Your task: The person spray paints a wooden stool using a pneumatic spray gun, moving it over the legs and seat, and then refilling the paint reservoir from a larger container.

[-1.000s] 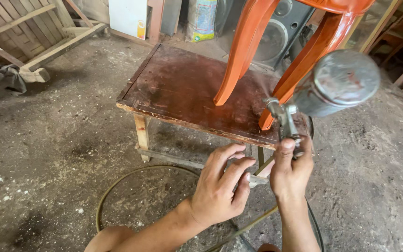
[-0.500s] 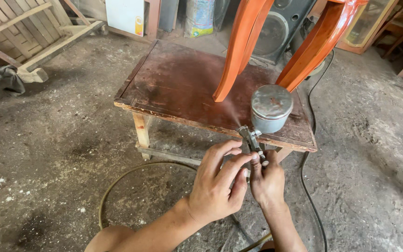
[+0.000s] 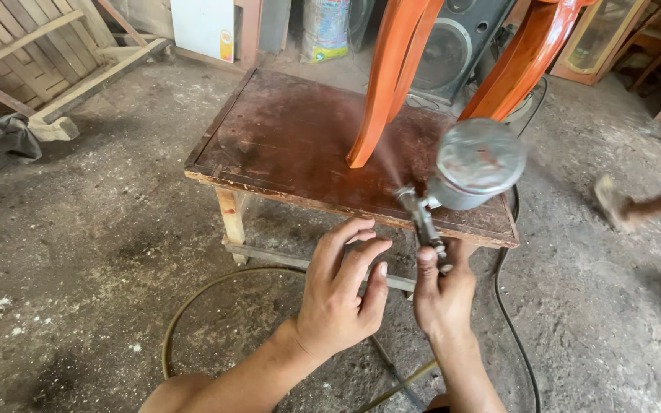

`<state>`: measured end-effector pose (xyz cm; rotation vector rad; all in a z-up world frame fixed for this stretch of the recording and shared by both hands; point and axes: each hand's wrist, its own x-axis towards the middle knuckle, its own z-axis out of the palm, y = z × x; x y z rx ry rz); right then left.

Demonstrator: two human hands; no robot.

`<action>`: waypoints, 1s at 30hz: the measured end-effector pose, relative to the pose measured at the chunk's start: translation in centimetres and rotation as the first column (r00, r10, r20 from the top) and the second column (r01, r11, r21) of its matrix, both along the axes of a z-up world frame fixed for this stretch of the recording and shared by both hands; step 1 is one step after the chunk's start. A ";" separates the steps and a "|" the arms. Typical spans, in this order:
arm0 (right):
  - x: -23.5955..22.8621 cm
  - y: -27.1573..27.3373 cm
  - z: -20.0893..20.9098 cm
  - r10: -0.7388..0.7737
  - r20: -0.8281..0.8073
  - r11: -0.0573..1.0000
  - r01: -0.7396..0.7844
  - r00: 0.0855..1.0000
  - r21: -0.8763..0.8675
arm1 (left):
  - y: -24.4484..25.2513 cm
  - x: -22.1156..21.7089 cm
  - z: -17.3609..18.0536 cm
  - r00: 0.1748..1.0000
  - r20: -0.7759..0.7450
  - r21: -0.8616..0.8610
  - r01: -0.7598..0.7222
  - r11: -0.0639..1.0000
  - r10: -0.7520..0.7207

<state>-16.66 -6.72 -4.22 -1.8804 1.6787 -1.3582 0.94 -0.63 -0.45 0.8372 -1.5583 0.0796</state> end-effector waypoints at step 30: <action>-0.6 -2.0 8.1 0.130 0.189 0.929 -0.053 0.973 -0.366 | -1.2 -0.3 -0.8 0.999 -0.012 -0.017 0.036 0.999 -0.036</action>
